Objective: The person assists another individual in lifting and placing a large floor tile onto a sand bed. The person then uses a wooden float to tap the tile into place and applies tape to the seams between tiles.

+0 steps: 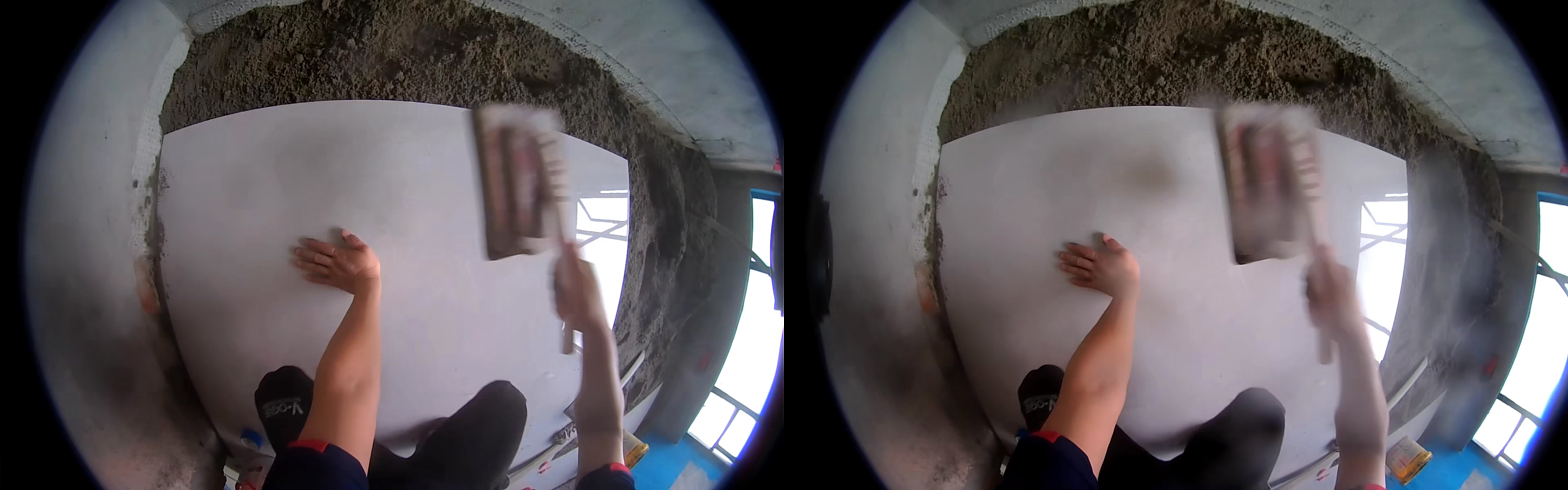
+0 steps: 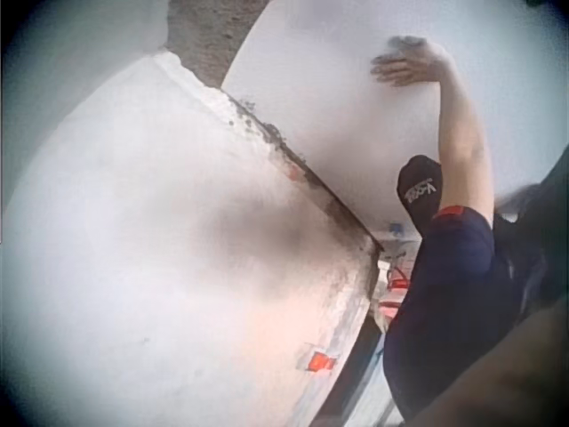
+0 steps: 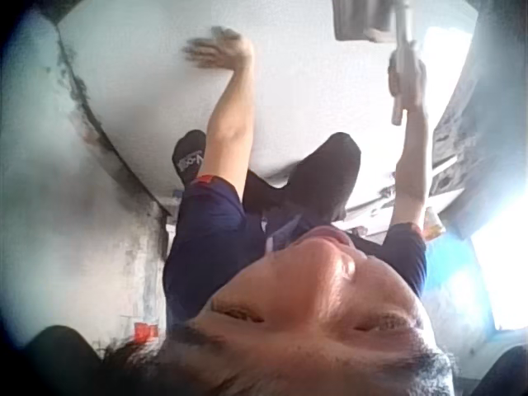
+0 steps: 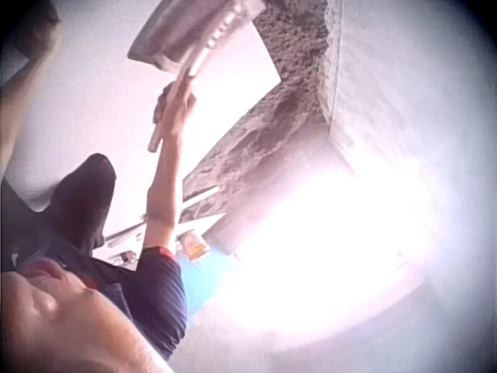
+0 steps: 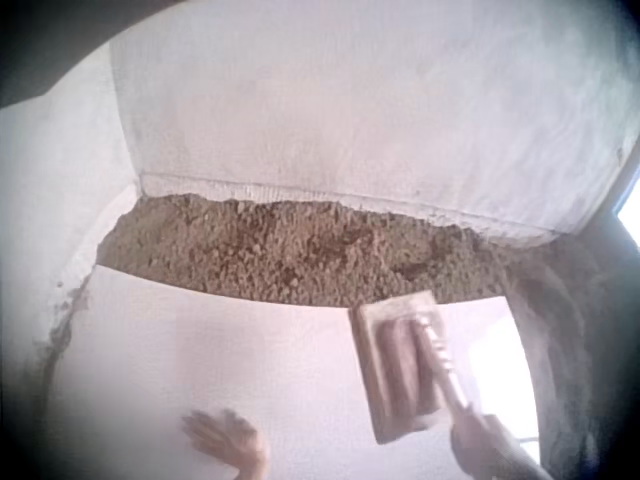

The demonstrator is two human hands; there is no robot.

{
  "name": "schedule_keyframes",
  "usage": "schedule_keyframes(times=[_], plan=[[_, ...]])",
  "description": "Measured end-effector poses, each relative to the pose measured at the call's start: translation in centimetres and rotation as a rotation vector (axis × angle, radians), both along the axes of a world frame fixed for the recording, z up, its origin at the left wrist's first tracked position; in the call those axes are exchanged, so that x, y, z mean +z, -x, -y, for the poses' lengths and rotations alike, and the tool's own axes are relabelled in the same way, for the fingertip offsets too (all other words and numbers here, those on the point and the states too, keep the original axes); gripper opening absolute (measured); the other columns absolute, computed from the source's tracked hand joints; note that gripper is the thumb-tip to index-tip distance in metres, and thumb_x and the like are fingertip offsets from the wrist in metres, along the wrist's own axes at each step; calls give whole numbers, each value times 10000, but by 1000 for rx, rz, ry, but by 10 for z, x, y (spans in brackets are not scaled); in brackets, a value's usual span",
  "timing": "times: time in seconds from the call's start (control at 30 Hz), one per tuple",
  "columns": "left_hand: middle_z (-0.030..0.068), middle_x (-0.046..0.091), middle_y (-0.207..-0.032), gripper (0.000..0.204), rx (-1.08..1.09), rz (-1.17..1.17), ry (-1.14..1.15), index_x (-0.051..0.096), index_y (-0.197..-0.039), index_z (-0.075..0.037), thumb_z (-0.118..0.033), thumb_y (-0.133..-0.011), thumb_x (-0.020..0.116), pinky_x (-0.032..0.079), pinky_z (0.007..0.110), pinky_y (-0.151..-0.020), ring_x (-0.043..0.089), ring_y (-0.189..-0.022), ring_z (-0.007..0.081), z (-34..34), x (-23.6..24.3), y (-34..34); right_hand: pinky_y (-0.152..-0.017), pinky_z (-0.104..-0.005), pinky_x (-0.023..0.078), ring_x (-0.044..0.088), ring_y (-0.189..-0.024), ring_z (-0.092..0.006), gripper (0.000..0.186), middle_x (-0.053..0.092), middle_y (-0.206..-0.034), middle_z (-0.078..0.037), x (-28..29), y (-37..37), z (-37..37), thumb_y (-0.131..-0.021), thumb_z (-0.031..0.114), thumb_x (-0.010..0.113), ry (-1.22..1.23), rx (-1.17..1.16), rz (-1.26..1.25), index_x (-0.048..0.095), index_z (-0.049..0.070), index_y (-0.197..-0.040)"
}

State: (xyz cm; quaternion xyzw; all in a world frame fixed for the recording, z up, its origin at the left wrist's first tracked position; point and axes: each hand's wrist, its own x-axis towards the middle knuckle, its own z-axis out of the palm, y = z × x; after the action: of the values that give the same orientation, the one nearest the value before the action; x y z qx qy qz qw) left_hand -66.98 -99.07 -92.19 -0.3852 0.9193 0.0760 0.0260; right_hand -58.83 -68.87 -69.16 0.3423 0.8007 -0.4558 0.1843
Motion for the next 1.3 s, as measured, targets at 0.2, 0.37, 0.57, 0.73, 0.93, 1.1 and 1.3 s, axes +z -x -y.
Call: schedule_keyframes(times=[0.2,0.37,0.57,0.73,0.93,1.1,1.3], plan=[[242,39,-1562,773,-134,-6,51,135,-1495,11,-478,-942,361,36,555,-1147,-14,-1450,399,3,-5,-6,-324,-240,297,378,-375,-75,642,376,-510,12,6,-59,-8,-921,702,293,36,-370,-645,483,93,-846],[229,15,-1566,773,-177,-22,-15,129,-1500,-3,-458,-931,386,43,565,-1148,-24,-1448,403,6,3,1,-331,-322,383,432,-361,-167,755,399,-471,-19,-130,-1,10,-873,749,332,61,-353,277,437,61,-581],[226,91,-1560,756,-146,-29,35,166,-1503,-42,-451,-920,419,121,588,-1125,71,-1441,416,-4,13,8,-345,-323,395,454,-377,-153,746,414,-472,-22,-141,29,4,-863,759,348,21,-326,211,454,80,-575],[205,116,-1557,755,-203,-45,121,166,-1504,-66,-512,-928,364,128,582,-1129,94,-1441,397,-5,1,-13,-374,-327,374,409,-402,-135,652,407,-524,-8,-127,54,-6,-932,660,357,215,-387,154,462,82,-648],[206,124,-1563,760,-172,49,261,126,-1521,-89,-547,-938,298,149,573,-1121,127,-1438,384,14,6,-20,-378,-266,333,433,-459,-71,508,438,-585,52,48,54,-64,-950,585,426,281,-551,-149,515,109,-798],[217,121,-1558,735,-202,30,236,148,-1511,-69,-526,-953,288,148,568,-1126,115,-1438,394,6,7,-20,-339,-204,322,434,-394,-82,602,441,-518,-2,25,-94,-67,-959,601,366,-66,-576,-632,479,71,-695],[219,151,-1552,716,-273,4,314,168,-1507,-66,-512,-959,283,179,566,-1114,150,-1430,395,3,1,-23,-393,-354,422,485,-415,-186,707,506,-569,-70,-82,-52,-93,-924,672,337,-33,-690,348,554,11,-801]])
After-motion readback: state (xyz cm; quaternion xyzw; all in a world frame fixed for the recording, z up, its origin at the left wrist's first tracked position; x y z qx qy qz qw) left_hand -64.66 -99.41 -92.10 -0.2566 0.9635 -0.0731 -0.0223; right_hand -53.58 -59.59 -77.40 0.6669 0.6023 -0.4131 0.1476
